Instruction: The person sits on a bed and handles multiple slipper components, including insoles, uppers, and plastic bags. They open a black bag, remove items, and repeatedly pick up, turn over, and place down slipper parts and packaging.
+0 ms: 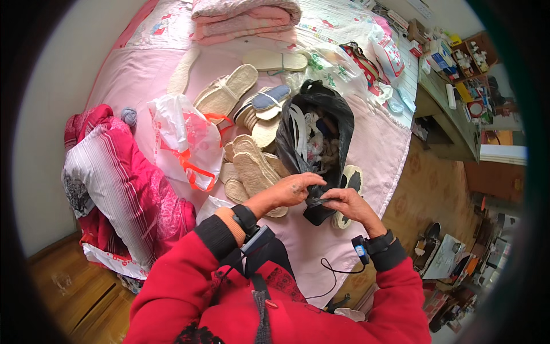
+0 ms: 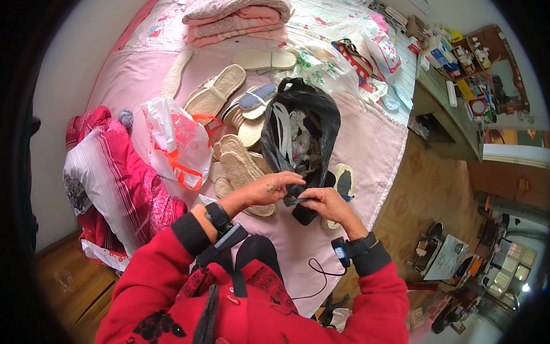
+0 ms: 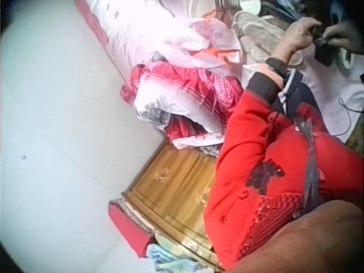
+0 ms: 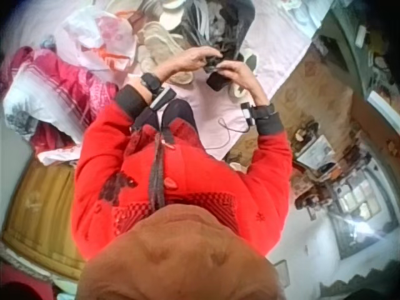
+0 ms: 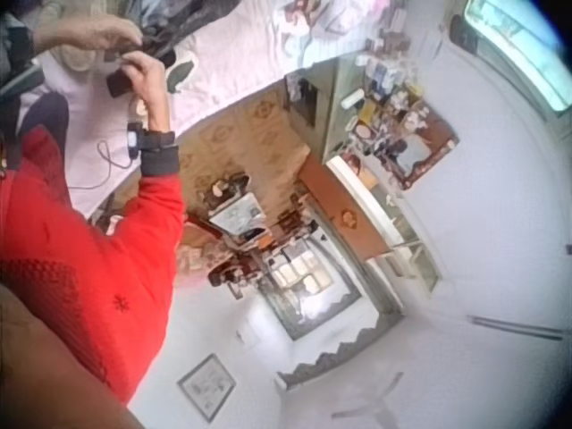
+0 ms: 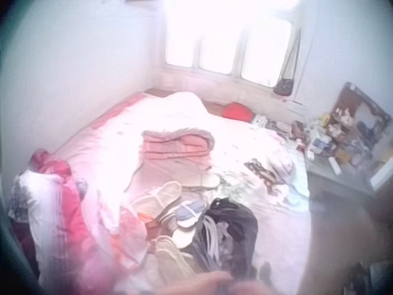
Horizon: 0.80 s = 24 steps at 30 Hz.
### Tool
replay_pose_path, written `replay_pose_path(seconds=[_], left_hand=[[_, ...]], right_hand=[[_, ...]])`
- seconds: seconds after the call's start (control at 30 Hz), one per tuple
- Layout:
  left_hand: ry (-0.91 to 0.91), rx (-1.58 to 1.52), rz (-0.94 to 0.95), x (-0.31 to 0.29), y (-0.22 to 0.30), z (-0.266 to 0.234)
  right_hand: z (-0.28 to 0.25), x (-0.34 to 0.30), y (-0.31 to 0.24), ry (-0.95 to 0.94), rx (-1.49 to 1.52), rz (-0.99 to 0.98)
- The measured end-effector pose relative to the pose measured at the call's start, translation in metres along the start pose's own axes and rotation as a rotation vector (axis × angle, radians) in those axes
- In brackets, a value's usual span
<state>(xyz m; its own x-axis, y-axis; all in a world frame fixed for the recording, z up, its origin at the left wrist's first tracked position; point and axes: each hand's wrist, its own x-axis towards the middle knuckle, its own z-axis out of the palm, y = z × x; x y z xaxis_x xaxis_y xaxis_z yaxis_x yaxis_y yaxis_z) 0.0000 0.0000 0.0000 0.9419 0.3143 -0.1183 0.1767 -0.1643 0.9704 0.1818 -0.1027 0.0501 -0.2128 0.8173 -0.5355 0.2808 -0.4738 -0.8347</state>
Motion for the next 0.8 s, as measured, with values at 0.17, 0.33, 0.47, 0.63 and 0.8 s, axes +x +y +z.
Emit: replay_pose_path(seconds=[0.17, 0.33, 0.47, 0.63, 0.8], left_hand=[[-0.130, 0.318, -0.125, 0.002, -0.010, 0.013], [-0.090, 0.336, -0.042, 0.004, -0.011, 0.013], [-0.026, 0.269, -0.028, -0.009, -0.007, 0.012], [-0.037, 0.241, -0.017, -0.020, -0.011, 0.004], [-0.018, 0.216, 0.006, -0.029, -0.017, 0.001]], right_hand=[[-0.012, -0.026, 0.001, 0.097, 0.111, 0.049], [-0.014, -0.047, 0.016, 0.223, 0.081, 0.069], [-0.011, -0.046, 0.024, 0.241, 0.106, 0.151], [-0.004, -0.036, 0.026, 0.176, 0.223, 0.228], [-0.009, -0.024, 0.013, 0.058, 0.181, 0.259]])
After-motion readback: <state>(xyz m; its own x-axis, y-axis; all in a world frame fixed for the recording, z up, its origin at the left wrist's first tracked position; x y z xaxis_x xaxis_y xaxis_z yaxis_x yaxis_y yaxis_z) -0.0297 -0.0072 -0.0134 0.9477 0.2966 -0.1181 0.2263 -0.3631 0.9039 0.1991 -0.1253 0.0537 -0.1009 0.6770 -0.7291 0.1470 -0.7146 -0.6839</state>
